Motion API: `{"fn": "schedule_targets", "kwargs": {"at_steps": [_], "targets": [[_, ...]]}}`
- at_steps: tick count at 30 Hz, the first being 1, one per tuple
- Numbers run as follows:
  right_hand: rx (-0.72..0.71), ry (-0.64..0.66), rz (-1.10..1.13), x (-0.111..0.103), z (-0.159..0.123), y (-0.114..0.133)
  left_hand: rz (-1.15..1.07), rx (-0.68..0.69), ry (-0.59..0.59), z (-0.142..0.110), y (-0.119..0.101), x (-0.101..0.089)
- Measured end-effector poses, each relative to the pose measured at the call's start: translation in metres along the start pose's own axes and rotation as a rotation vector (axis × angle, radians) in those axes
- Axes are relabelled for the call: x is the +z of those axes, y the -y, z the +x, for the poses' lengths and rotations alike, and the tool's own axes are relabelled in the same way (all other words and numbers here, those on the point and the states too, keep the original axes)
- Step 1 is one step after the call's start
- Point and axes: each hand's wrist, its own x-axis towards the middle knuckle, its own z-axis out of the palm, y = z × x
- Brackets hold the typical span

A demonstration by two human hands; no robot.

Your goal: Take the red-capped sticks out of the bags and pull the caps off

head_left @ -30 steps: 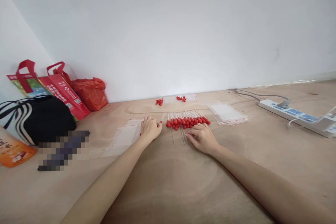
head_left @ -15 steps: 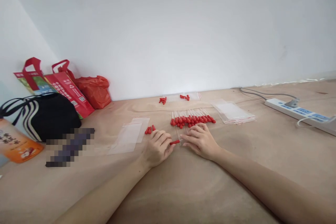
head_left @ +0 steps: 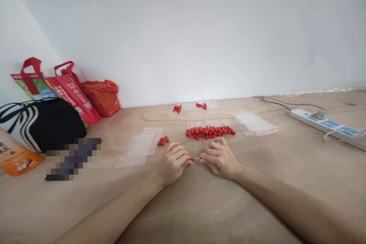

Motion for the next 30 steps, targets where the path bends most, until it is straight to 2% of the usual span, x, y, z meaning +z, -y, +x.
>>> {"fn": "schedule_targets", "kwargs": {"at_steps": [2, 5, 9, 13, 17, 19, 26, 30], "targets": [[0.034, -0.008, 0.002, -0.003, -0.004, -0.005, 0.003, -0.030, -0.018, -0.004, 0.004, -0.005], [0.175, -0.030, 0.014, -0.007, -0.009, -0.013, 0.025, -0.107, -0.055, -0.012, 0.010, -0.012], [0.292, -0.022, 0.069, -0.001, -0.010, -0.014, -0.021, -0.200, -0.074, -0.016, 0.017, -0.017], [0.377, 0.039, 0.023, 0.005, -0.008, -0.012, 0.110, -0.566, -0.191, -0.019, 0.043, -0.026], [0.404, 0.015, 0.007, 0.006, -0.006, -0.014, 0.065, -0.864, -0.131, -0.031, 0.077, -0.037], [0.406, -0.012, 0.020, 0.008, -0.005, -0.014, 0.029, -0.957, -0.102, -0.035, 0.086, -0.038], [0.342, -0.054, -0.102, 0.017, -0.001, -0.013, 0.009, -1.014, 0.061, -0.031, 0.083, -0.032], [0.321, -0.045, -0.142, 0.020, -0.001, -0.015, 0.014, -1.021, 0.070, -0.031, 0.085, -0.033]]}}
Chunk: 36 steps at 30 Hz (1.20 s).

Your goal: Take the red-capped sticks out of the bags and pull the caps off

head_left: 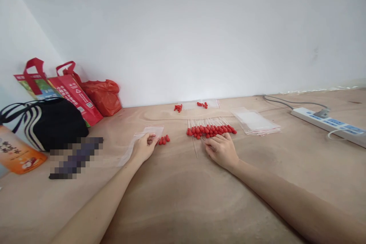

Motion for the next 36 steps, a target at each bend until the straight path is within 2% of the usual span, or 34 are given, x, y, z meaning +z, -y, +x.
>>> {"fn": "schedule_targets", "kwargs": {"at_steps": [2, 5, 6, 11, 15, 20, 28, 36], "targets": [[-0.004, 0.018, 0.012, 0.000, 0.000, 0.000, 0.034, 0.062, -0.071, -0.001, -0.001, -0.002], [0.001, 0.079, 0.043, -0.001, 0.001, 0.001, 0.085, 0.231, -0.204, -0.006, -0.011, -0.001], [0.006, 0.107, 0.051, -0.002, 0.002, 0.002, 0.088, 0.291, -0.216, -0.009, -0.017, 0.001], [0.000, 0.212, 0.057, -0.009, 0.006, 0.005, 0.046, 0.554, -0.081, -0.020, -0.061, 0.025], [0.007, 0.248, 0.058, -0.011, 0.008, 0.004, 0.054, 0.628, -0.029, -0.017, -0.090, 0.049], [0.016, 0.331, 0.041, -0.011, 0.010, 0.003, 0.112, 0.679, -0.019, -0.004, -0.101, 0.067], [0.034, 0.396, 0.150, -0.020, 0.007, -0.007, 0.179, 0.668, -0.051, 0.003, -0.107, 0.074], [0.015, 0.424, 0.163, -0.021, 0.003, -0.015, 0.170, 0.799, -0.131, -0.003, -0.108, 0.075]]}}
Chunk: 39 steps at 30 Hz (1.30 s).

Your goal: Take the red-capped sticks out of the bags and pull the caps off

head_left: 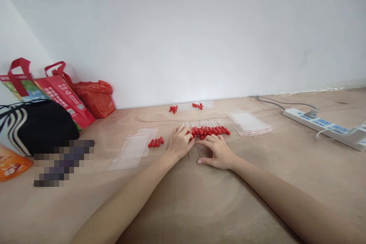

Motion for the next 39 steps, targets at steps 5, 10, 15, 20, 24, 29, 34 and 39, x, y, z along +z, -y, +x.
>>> {"fn": "schedule_targets", "kwargs": {"at_steps": [5, 10, 15, 20, 24, 29, 34, 39], "targets": [[0.018, -0.002, 0.032, 0.002, 0.001, 0.001, -0.039, 0.038, -0.057, -0.009, -0.003, -0.008], [0.030, 0.010, 0.069, 0.001, 0.001, 0.002, -0.082, 0.119, -0.112, -0.024, -0.009, -0.020], [0.034, 0.006, 0.073, 0.001, 0.001, 0.002, -0.149, 0.170, -0.178, -0.042, -0.017, -0.038], [0.021, -0.019, 0.065, 0.001, 0.000, 0.002, -0.199, 0.177, -0.254, -0.067, -0.022, -0.062], [-0.042, -0.143, 0.054, 0.002, -0.001, 0.004, -0.242, 0.121, -0.315, -0.076, -0.021, -0.075], [-0.216, -0.255, 0.026, 0.004, 0.001, 0.009, -0.343, 0.089, -0.330, -0.067, -0.014, -0.069], [-0.275, -0.274, 0.039, 0.008, 0.001, 0.007, -0.454, 0.099, -0.242, -0.053, -0.004, -0.053], [-0.226, -0.326, -0.043, 0.011, -0.002, 0.011, -0.479, 0.045, 0.019, -0.046, -0.003, -0.040]]}}
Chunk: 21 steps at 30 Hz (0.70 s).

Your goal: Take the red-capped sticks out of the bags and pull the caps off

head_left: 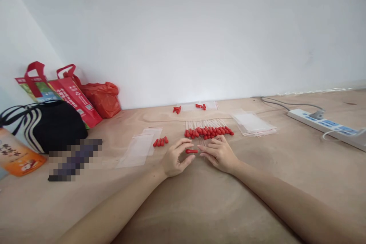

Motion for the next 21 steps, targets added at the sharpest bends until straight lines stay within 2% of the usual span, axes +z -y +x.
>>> {"fn": "schedule_targets", "kwargs": {"at_steps": [2, 5, 12, 17, 21], "targets": [[-0.016, 0.005, -0.012, 0.000, 0.001, 0.004, 0.003, 0.018, 0.040, -0.001, 0.001, 0.004], [-0.055, 0.004, -0.009, -0.001, 0.002, 0.010, 0.046, 0.033, 0.023, -0.004, 0.001, 0.006], [-0.116, -0.003, -0.012, -0.004, 0.002, 0.011, 0.120, 0.084, 0.030, -0.010, 0.000, 0.001], [-0.095, 0.036, 0.014, -0.005, 0.001, 0.012, 0.129, 0.085, 0.054, -0.010, 0.000, 0.001], [-0.011, 0.040, 0.036, -0.007, -0.003, 0.008, 0.142, 0.035, 0.016, -0.014, 0.003, -0.008]]}}
